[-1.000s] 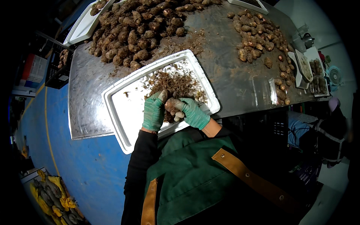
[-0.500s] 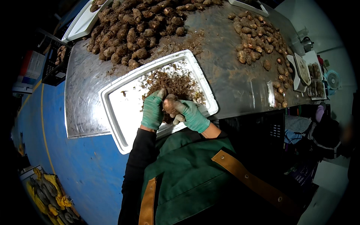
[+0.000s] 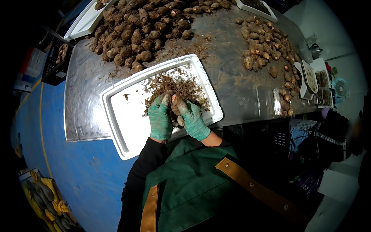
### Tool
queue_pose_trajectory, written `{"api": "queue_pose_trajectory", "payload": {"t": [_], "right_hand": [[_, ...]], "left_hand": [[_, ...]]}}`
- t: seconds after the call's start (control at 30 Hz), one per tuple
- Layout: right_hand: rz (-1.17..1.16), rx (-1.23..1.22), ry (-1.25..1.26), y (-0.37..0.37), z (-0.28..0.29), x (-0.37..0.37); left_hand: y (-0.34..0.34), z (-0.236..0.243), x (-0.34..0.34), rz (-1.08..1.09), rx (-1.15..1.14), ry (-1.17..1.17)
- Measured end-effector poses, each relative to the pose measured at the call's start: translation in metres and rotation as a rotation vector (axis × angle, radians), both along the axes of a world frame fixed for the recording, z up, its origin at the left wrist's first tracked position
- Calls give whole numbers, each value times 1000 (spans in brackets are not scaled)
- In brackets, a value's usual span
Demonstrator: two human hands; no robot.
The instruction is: The person peels root vegetables by hand, removing the outer skin and placing the peeled pieces into a white tray. The person repeatedly picks up new vegetables from a large pile on the table and continues peeling them one at a time.
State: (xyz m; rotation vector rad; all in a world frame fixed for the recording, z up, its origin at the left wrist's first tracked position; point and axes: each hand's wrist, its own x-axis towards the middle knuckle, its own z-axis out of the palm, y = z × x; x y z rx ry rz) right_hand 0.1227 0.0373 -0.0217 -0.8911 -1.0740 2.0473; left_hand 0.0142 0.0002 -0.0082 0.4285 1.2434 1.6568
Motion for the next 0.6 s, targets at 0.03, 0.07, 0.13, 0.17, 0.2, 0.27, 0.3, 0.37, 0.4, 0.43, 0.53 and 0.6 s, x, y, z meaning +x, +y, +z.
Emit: {"api": "queue_pose_trajectory", "payload": {"t": [0.03,0.07,0.13,0.17,0.2,0.27,0.3,0.37,0.4,0.43,0.53,0.6], "right_hand": [[17,-24,-3,-1,-3,1],[30,-45,-8,-1,-5,2],[92,-116,45,-2,-7,3],[120,-153,70,-2,-7,4],[129,-172,56,0,-6,6],[147,-210,32,5,-4,8],[150,-238,49,8,-6,9],[208,-277,71,15,-3,12],[238,-298,81,16,-2,13],[242,-348,61,14,-4,14],[269,-534,157,13,-15,16],[338,-697,331,17,-19,16]], "left_hand": [[0,-4,-1,8,8,-24],[1,-11,-2,13,19,-49],[2,-17,-5,21,17,-21],[3,-19,-7,20,2,30],[4,-21,-8,20,-12,82],[2,-20,-6,-42,69,-155],[1,-13,-2,-76,88,-237],[2,-2,-3,-131,124,-299],[0,-4,-7,-155,88,-236],[-2,-9,-12,-179,53,-173],[-5,-25,-16,-158,-18,94],[-5,-13,-18,-212,-72,230]]}}
